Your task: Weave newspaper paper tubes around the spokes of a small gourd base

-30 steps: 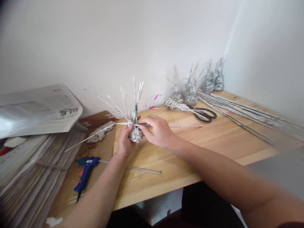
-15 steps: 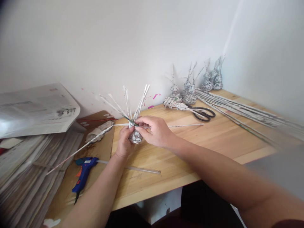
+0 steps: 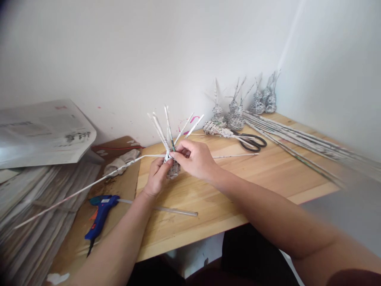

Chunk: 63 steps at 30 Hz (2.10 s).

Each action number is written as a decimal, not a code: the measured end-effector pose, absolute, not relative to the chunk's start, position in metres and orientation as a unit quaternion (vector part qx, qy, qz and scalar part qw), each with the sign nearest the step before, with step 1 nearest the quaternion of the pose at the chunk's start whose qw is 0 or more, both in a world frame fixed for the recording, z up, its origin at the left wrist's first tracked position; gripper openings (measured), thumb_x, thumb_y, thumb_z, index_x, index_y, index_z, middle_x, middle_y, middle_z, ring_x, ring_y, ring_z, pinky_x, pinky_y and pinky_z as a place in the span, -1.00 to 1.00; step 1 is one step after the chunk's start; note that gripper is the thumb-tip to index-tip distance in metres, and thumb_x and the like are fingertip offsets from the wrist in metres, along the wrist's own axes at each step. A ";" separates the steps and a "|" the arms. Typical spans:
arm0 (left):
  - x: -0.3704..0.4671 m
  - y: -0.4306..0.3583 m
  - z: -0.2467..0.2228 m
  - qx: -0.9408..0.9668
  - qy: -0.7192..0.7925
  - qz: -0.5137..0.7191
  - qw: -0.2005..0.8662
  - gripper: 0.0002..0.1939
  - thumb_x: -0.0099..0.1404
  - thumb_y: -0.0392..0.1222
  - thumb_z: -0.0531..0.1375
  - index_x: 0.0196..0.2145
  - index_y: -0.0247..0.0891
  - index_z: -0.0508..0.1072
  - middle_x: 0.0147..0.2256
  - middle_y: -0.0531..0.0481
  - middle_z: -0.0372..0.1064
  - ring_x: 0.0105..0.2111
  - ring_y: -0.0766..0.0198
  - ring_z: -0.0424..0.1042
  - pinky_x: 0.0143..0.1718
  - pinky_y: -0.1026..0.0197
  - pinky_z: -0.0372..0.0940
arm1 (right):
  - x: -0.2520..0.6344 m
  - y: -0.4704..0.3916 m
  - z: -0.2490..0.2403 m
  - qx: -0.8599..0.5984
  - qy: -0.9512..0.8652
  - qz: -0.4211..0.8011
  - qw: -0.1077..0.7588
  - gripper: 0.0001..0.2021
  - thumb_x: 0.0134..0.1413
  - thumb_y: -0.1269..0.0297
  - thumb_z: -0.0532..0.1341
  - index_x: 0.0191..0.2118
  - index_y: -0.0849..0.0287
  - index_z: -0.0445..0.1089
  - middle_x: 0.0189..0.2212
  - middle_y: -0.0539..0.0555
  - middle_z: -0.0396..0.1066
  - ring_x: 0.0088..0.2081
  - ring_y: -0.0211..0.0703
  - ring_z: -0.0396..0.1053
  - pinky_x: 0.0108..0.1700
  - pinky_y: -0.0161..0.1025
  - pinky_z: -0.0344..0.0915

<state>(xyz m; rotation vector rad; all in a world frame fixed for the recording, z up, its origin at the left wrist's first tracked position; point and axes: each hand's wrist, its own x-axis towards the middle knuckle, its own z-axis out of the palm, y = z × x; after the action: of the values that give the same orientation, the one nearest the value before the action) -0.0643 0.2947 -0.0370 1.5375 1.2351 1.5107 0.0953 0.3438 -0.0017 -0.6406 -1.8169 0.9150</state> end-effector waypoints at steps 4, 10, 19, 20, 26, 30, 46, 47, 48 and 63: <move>-0.065 0.293 -0.032 0.627 0.487 0.543 0.271 -0.73 0.30 0.00 0.20 -0.31 -0.25 0.57 -0.34 -0.09 0.49 -0.23 0.09 0.43 -0.11 0.13 0.31 | 0.095 0.345 -0.001 -0.282 -0.725 0.412 0.475 -0.90 0.10 0.28 0.27 -0.38 0.16 0.38 -0.47 0.00 0.49 -0.45 -0.24 0.45 -0.40 -0.30 0.37; -0.064 0.292 -0.030 0.658 0.480 0.524 0.249 -0.69 0.35 0.00 0.13 -0.22 -0.22 0.59 -0.29 -0.11 0.50 -0.24 0.09 0.43 -0.10 0.12 0.30 | 0.093 0.350 -0.002 -0.300 -0.632 0.529 0.481 -0.83 0.03 0.25 0.33 -0.43 0.14 0.32 -0.49 0.03 0.51 -0.43 -0.14 0.54 -0.33 -0.17 0.53; -0.064 0.293 -0.030 0.668 0.473 0.519 0.247 -0.71 0.35 -0.06 0.13 -0.15 -0.23 0.58 -0.04 -0.17 0.49 -0.01 0.02 0.41 0.06 0.09 0.26 | 0.092 0.348 -0.005 -0.299 -0.640 0.517 0.484 -0.73 0.01 0.12 0.38 -0.43 0.13 0.30 -0.49 0.04 0.53 -0.41 -0.10 0.56 -0.30 -0.14 0.54; -0.064 0.293 -0.030 0.667 0.473 0.521 0.246 -0.70 0.36 -0.06 0.12 -0.14 -0.22 0.58 -0.04 -0.16 0.49 -0.01 0.02 0.41 0.06 0.08 0.25 | 0.092 0.348 -0.006 -0.302 -0.652 0.500 0.484 -0.75 0.04 0.13 0.36 -0.41 0.13 0.30 -0.47 0.05 0.55 -0.40 -0.09 0.56 -0.31 -0.15 0.53; -0.065 0.294 -0.029 0.670 0.480 0.511 0.244 -0.66 0.35 -0.02 0.11 -0.08 -0.25 0.55 -0.06 -0.17 0.48 -0.01 0.00 0.39 0.08 0.06 0.24 | 0.092 0.344 -0.007 -0.307 -0.685 0.442 0.491 -0.80 0.13 0.19 0.29 -0.39 0.12 0.28 -0.43 0.07 0.56 -0.38 -0.09 0.56 -0.34 -0.18 0.48; -0.065 0.294 -0.030 0.692 0.485 0.493 0.206 -0.68 0.37 -0.05 0.09 -0.09 -0.25 0.53 -0.12 -0.16 0.48 -0.13 0.07 0.40 0.01 0.11 0.26 | 0.092 0.342 -0.006 -0.293 -0.695 0.436 0.491 -0.85 0.17 0.21 0.25 -0.35 0.12 0.30 -0.39 0.07 0.57 -0.35 -0.11 0.56 -0.31 -0.18 0.47; -0.060 0.295 -0.030 0.685 0.502 0.502 0.166 -0.86 0.26 -0.22 0.17 -0.24 -0.23 0.50 -0.36 -0.03 0.43 -0.39 0.25 0.32 -0.28 0.23 0.28 | 0.099 0.351 -0.004 -0.228 -0.783 0.384 0.434 -0.82 0.14 0.42 0.22 -0.21 0.12 0.57 -0.24 0.04 0.61 -0.23 -0.14 0.56 -0.13 -0.18 0.44; -0.059 0.295 -0.029 0.679 0.503 0.505 0.177 -0.86 0.26 -0.23 0.17 -0.24 -0.23 0.50 -0.37 -0.02 0.43 -0.40 0.26 0.32 -0.29 0.24 0.28 | 0.099 0.352 -0.004 -0.220 -0.785 0.384 0.433 -0.82 0.14 0.41 0.23 -0.20 0.12 0.57 -0.21 0.04 0.61 -0.20 -0.13 0.56 -0.09 -0.17 0.44; -0.059 0.295 -0.028 0.674 0.504 0.507 0.188 -0.87 0.25 -0.23 0.17 -0.25 -0.23 0.49 -0.38 -0.01 0.42 -0.41 0.26 0.32 -0.29 0.24 0.28 | 0.099 0.352 -0.004 -0.217 -0.789 0.380 0.432 -0.83 0.14 0.40 0.24 -0.20 0.11 0.58 -0.20 0.04 0.61 -0.18 -0.13 0.56 -0.08 -0.17 0.44; -0.068 0.291 -0.036 0.635 0.549 0.509 0.191 -0.73 0.31 -0.05 0.15 -0.18 -0.26 0.53 -0.23 -0.07 0.52 -0.23 0.17 0.45 -0.13 0.15 0.32 | 0.098 0.342 -0.001 -0.235 -0.750 0.421 0.453 -0.90 0.24 0.29 0.16 -0.26 0.15 0.40 -0.34 0.08 0.55 -0.29 -0.11 0.55 -0.17 -0.12 0.49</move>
<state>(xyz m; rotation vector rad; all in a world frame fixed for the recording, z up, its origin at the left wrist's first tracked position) -0.0676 0.2905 -0.0363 1.7836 1.5415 1.4281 0.0980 0.3420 -0.0011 -0.5799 -1.8532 1.0390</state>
